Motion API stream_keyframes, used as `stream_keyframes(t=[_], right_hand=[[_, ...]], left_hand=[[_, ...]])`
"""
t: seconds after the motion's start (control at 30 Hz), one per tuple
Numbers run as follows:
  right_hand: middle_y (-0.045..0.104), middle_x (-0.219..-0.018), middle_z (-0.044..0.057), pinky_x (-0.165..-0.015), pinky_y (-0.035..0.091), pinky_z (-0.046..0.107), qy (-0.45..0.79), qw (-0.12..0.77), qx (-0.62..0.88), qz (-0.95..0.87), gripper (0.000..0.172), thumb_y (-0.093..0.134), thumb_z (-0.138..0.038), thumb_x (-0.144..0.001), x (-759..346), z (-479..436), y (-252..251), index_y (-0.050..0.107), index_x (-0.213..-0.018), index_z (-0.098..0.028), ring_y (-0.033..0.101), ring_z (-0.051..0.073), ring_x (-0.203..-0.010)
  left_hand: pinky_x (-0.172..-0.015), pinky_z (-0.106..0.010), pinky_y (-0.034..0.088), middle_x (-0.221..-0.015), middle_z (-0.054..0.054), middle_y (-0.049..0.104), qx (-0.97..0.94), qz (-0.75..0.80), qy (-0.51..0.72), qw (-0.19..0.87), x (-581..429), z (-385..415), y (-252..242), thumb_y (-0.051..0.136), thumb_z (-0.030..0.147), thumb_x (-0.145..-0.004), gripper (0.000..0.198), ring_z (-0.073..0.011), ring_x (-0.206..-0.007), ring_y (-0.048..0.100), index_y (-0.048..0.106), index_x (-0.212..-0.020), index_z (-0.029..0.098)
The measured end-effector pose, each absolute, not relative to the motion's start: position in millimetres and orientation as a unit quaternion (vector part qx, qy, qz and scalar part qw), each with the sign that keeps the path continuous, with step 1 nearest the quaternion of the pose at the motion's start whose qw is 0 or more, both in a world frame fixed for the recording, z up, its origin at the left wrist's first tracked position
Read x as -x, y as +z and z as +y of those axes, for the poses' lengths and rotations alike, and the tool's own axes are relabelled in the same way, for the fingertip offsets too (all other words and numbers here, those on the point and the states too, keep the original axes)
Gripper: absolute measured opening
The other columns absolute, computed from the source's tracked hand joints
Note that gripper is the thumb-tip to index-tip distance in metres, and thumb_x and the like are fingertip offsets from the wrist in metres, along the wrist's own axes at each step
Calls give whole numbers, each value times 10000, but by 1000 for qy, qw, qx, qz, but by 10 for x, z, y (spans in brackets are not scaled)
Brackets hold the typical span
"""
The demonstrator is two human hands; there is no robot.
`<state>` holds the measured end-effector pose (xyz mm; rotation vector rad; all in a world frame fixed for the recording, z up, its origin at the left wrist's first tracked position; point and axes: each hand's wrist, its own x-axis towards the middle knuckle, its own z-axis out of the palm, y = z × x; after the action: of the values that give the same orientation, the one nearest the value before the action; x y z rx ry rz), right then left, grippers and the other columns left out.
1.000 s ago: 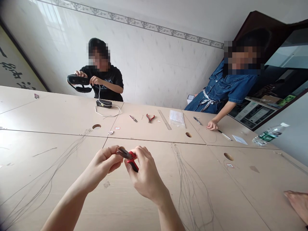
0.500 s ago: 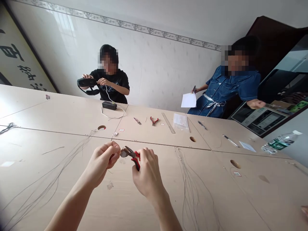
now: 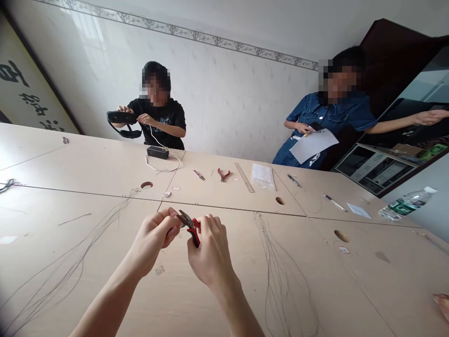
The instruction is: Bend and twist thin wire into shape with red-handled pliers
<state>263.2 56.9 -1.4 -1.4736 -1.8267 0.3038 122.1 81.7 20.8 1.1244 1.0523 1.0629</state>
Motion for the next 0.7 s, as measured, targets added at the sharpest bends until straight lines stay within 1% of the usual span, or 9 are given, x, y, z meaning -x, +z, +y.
stream_keyframes(t=[0.1,0.27,0.43,0.53,0.7], right_hand=[[574,-838,32,-722,430,344,117,379,574,-717,208,481,-59,-743,-2627,568,-2,491,-883,-212,522,221,-814],[540,-768,16,-665,415,306,106,379,573,-719,159,479,-76,-743,-2626,568,2,464,-817,-216,508,202,-738],[503,-712,0,-589,368,266,87,369,579,-722,137,464,-91,-757,-2631,582,-15,426,-763,-223,488,183,-671],[485,-696,-11,-536,328,249,97,364,581,-721,130,445,-103,-775,-2633,582,-21,416,-748,-227,464,161,-606],[481,-693,-22,-517,295,246,115,356,588,-717,117,428,-117,-781,-2641,581,-19,416,-746,-228,431,145,-564]], left_hand=[[-490,-240,134,-516,83,307,-492,455,451,589,-1233,828,195,490,206,-775,140,-80,-524,185,413,-659,192],[-491,-245,134,-514,84,295,-501,453,448,586,-1237,835,190,486,213,-779,149,-83,-528,180,407,-655,195],[-491,-251,126,-509,85,298,-500,454,447,587,-1235,813,214,498,212,-765,150,-86,-526,180,400,-652,199],[-494,-254,124,-518,82,302,-505,458,442,583,-1224,805,209,502,220,-773,153,-89,-532,180,405,-657,199],[-495,-257,131,-531,80,306,-510,466,436,577,-1218,809,202,506,232,-793,150,-91,-534,178,419,-674,200]])
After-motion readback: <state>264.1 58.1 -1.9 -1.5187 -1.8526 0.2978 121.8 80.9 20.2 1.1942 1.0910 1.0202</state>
